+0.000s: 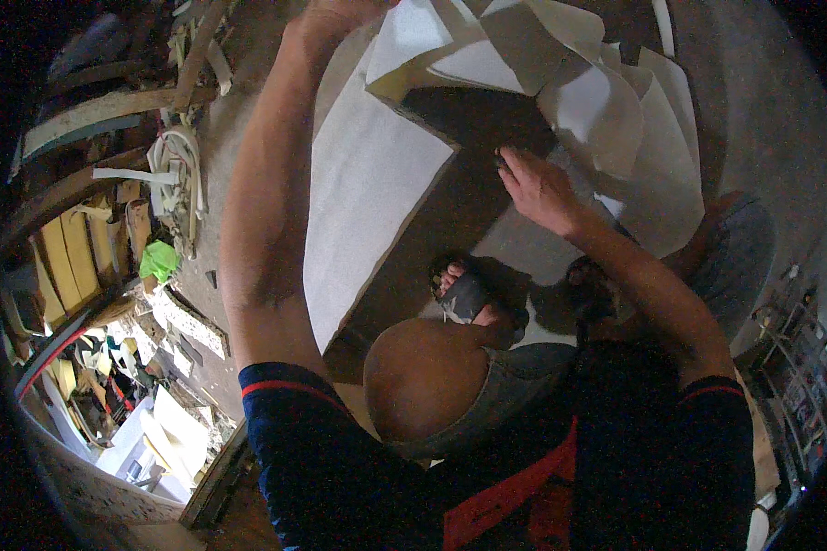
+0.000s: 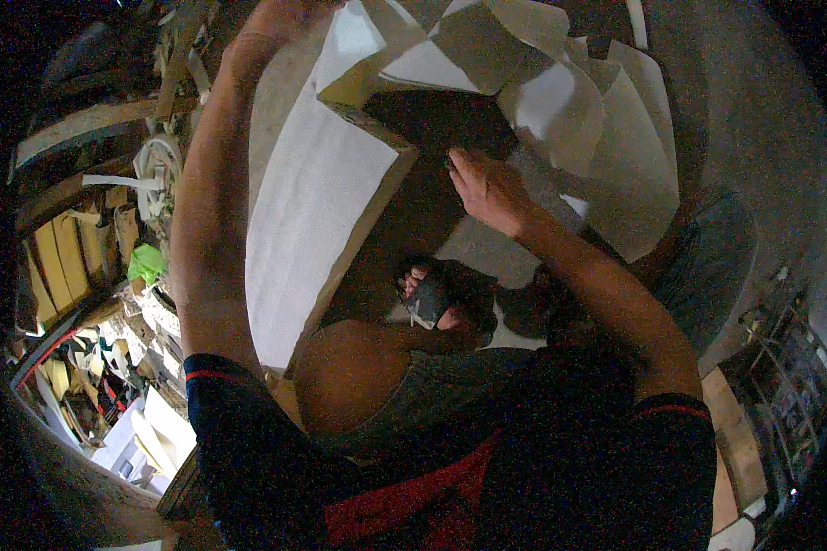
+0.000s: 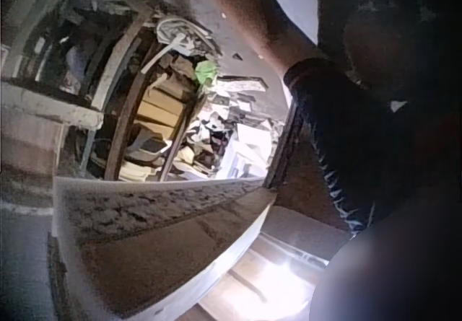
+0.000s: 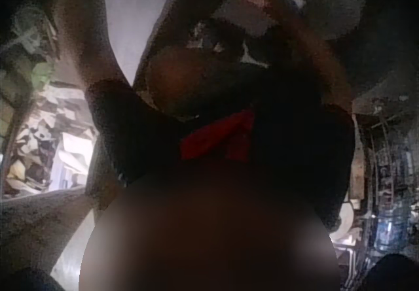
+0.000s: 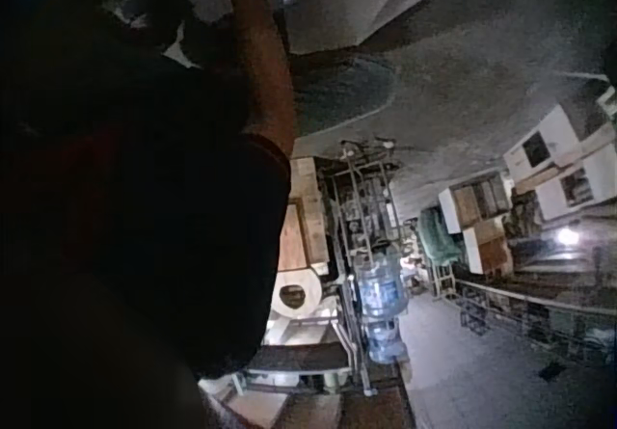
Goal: The person sprays adhesive onto a curved foam piece, then lays a white fabric sheet over it, smooths it down, and trims the excess with a knife. The person handles the foam, fabric, spray gun, and knife during the process.
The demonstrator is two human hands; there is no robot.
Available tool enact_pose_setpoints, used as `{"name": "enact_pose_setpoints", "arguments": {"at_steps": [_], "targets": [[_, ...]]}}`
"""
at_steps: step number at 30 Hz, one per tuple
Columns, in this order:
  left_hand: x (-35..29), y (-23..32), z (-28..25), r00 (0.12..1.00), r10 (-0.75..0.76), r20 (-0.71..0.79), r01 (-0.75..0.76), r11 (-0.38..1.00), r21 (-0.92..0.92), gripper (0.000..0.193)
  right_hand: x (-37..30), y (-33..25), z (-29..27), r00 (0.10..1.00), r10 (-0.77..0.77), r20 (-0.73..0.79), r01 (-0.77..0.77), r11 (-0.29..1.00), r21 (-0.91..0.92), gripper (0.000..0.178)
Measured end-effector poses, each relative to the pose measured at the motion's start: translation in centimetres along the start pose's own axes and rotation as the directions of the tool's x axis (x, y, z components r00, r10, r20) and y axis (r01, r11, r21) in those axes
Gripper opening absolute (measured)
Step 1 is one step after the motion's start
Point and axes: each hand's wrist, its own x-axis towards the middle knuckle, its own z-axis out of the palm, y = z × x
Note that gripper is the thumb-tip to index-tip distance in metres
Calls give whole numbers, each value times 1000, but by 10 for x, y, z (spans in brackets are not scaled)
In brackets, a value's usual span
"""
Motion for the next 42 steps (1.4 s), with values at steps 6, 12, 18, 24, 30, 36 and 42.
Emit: {"name": "enact_pose_setpoints", "arguments": {"at_steps": [6,12,18,24,30,36,42], "targets": [[2,0,-4,994,107,-21,-108,993,-40,12,5,0,4,999,34,-32,-31,997,68,26],[0,2,-7,1000,-16,21,17,999,-52,12,7,-4,2,996,85,30,-86,996,27,26],[0,9,-10,999,45,-7,-46,996,-81,9,11,-3,10,999,41,-19,-40,998,44,28],[-1,18,-16,998,16,-67,-18,999,-36,11,-7,-9,10,977,188,99,-184,982,-47,32],[19,-15,2,999,-43,33,25,908,418,25,-38,-19,-12,989,147,0,-146,988,55,34],[-45,-46,-11,934,94,-345,-170,965,-199,30,-33,-26,-117,907,359,221,-377,925,44,34],[-170,-32,4,690,-443,-573,87,836,-542,37,14,17,-181,929,369,33,-368,929,-31,30]]}}
